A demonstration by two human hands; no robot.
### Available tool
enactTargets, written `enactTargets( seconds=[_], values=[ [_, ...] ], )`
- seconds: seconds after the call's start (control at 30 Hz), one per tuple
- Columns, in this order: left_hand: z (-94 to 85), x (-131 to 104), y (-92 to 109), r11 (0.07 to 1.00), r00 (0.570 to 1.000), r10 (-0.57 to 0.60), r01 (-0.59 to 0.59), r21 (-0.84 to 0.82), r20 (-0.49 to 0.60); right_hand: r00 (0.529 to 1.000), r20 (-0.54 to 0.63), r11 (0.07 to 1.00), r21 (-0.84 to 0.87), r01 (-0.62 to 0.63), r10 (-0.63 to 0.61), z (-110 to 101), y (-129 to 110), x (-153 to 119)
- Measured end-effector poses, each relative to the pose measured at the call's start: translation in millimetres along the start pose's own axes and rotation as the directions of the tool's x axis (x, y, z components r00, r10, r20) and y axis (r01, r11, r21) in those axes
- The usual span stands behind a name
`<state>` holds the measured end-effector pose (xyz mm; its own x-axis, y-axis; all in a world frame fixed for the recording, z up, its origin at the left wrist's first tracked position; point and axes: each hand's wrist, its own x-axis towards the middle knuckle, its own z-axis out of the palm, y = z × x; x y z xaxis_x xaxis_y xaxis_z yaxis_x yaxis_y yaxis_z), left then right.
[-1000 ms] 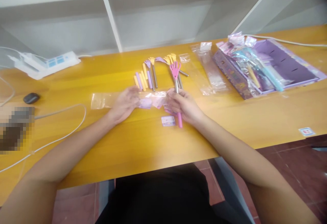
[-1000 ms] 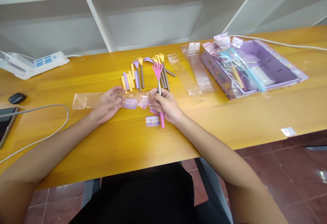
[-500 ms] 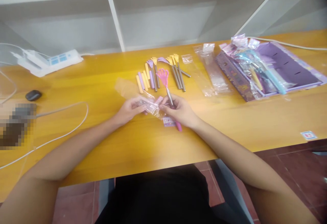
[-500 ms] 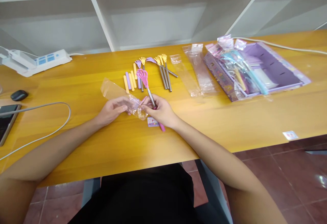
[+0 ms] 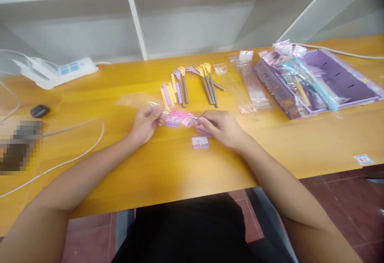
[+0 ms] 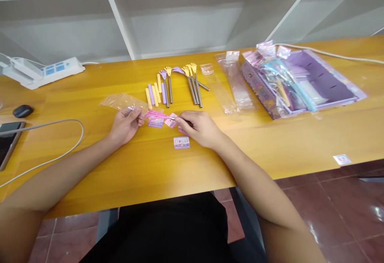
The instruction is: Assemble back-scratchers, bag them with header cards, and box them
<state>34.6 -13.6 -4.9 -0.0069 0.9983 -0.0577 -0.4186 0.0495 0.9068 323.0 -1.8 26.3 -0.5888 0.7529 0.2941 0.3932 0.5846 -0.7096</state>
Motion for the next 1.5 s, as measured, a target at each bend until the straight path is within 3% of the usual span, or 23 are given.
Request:
enactTargets(
  seconds=[0.17, 0.33, 0.5, 0.73, 1.13, 1.5],
  values=[
    [-2.0, 3.5, 0.9, 0.998, 0.997, -0.010, 0.006, -0.056, -0.075, 0.998, -0.035, 0.990, -0.128, 0.053, -0.058, -1.2, 6.1, -0.3],
    [-4.9, 4.8, -0.4, 0.997, 0.999, -0.009, 0.004, -0.080, -0.054, 0.992, -0.090, 0.979, -0.193, 0.068, -0.087, 0.1, 6.4, -0.2],
    [-5.2, 3.9, -0.6, 0.999, 1.000, -0.020, 0.020, -0.050, -0.008, 0.985, -0.111, 0.975, -0.197, 0.106, -0.130, 2.3, 7.7, 0.6],
    [-3.0, 3.8, 0.4, 1.000, 1.000, -0.005, 0.004, -0.022, -0.026, 0.973, -0.134, 0.973, -0.159, 0.165, -0.187, 2.7, 5.3, -1.0],
    [-5.7, 3.9, -1.8, 1.000, 0.998, -0.002, 0.003, -0.018, 0.056, 0.991, -0.064, 0.982, -0.160, 0.103, -0.114, 4.4, 6.9, 0.5],
    [-0.8, 0.4, -1.7, 0.998, 0.998, -0.055, 0.055, 0.002, 0.036, 0.996, -0.040, 0.990, -0.120, 0.070, -0.075, 5.5, 5.8, 0.7]
  ],
)
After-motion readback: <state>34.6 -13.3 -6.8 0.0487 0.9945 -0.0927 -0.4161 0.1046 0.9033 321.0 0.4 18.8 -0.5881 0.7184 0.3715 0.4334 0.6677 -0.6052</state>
